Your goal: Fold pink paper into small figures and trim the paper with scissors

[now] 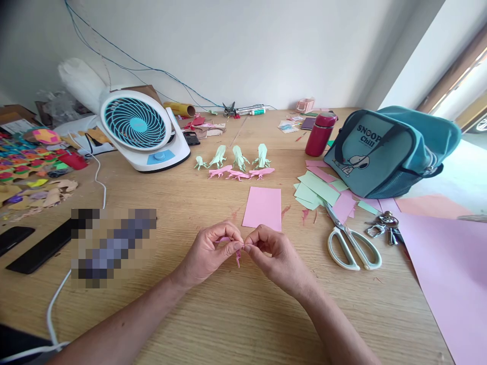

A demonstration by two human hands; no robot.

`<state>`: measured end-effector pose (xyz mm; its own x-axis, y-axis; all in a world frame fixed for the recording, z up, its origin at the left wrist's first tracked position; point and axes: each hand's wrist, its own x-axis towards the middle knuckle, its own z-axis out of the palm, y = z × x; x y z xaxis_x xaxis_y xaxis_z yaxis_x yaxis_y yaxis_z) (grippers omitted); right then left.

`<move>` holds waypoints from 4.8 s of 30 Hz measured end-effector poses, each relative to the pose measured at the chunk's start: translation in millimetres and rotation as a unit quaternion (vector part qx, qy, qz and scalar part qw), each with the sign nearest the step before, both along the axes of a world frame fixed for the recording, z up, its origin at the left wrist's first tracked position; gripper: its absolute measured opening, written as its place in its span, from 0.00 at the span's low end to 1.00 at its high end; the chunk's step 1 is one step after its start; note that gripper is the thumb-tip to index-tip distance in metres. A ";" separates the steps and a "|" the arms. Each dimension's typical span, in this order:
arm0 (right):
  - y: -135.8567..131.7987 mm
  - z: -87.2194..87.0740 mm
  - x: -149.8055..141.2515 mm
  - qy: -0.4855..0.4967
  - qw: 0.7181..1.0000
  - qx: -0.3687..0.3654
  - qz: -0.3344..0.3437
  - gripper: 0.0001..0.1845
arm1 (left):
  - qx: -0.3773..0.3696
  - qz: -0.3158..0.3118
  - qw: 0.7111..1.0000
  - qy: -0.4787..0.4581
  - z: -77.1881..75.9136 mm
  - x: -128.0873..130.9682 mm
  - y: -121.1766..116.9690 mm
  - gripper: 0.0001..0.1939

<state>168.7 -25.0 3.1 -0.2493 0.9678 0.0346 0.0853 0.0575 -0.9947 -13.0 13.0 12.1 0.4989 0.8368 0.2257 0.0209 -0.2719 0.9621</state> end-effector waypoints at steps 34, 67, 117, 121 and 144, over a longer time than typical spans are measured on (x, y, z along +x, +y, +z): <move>-2.0 5.9 1.7 -0.012 1.000 -0.027 -0.008 0.18 | 0.126 0.011 0.990 0.055 11.3 -4.6 3.3 0.05; -1.8 10.5 4.1 -0.058 0.998 -0.012 -0.038 0.20 | 0.415 0.077 0.885 0.195 12.3 -7.1 -1.3 0.05; -6.7 -0.3 -9.5 -0.181 0.946 0.249 -0.105 0.07 | 0.425 0.118 0.860 0.258 3.0 -5.5 -4.9 0.08; -7.8 0.3 -9.4 -0.194 0.939 0.259 -0.119 0.03 | 0.354 0.121 0.902 0.217 2.8 -2.5 -3.7 0.08; -11.0 -2.2 -23.3 -0.141 0.970 0.164 -0.108 0.08 | -0.050 0.046 0.997 -0.030 -11.2 6.4 -10.3 0.07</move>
